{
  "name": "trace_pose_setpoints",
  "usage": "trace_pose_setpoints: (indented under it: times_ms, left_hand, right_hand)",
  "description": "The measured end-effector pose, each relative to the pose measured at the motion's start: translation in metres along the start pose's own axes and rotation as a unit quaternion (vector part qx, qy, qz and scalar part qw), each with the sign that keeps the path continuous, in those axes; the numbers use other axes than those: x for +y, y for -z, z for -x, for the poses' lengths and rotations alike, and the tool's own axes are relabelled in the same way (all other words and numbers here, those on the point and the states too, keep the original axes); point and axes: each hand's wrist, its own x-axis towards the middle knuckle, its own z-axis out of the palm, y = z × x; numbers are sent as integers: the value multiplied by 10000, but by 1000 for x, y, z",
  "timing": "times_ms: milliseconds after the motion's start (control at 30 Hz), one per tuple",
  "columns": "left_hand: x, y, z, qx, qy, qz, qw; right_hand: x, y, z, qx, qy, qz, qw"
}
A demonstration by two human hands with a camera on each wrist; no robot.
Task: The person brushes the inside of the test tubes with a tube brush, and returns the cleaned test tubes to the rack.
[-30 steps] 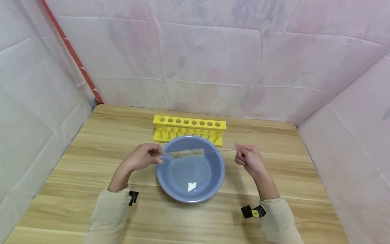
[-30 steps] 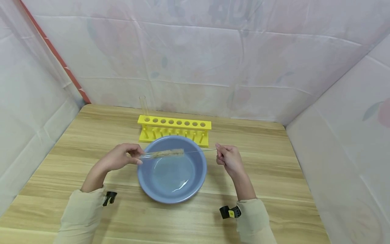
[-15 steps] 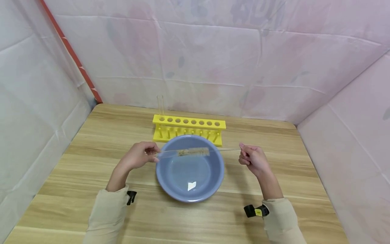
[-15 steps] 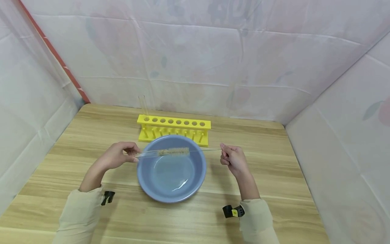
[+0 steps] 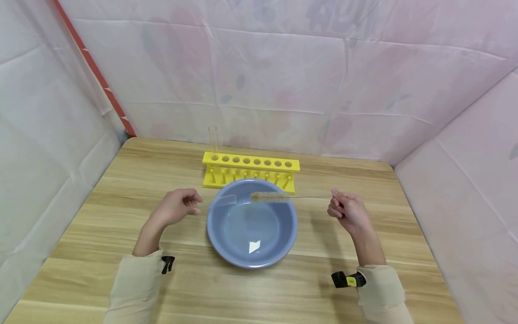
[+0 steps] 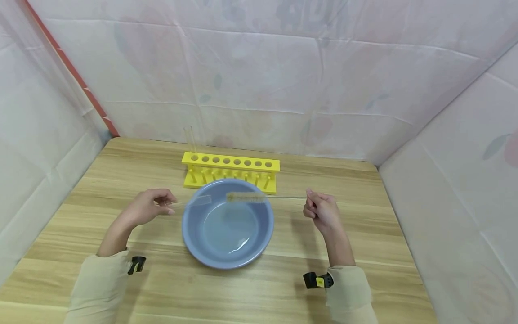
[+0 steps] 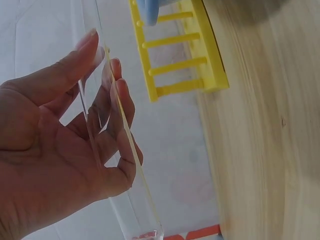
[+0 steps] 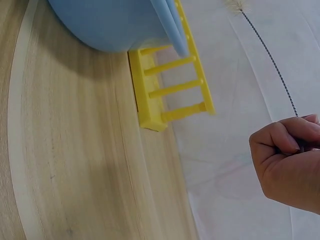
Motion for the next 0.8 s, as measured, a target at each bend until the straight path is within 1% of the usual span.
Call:
trace_pose_setpoints:
  times_ms: [300, 567, 800]
  left_hand:
    - [3, -8, -5, -67, -80, 122, 9999]
    - [5, -10, -5, -91, -94, 162, 9998]
    - [3, -11, -6, -129, -158, 144, 9997]
  right_hand:
    - [5, -12, -3, -63, -39, 98, 9999]
    - [7, -16, -5, -188, -20, 182, 9997]
    - [10, -16, -5, -182, -81, 311, 9993]
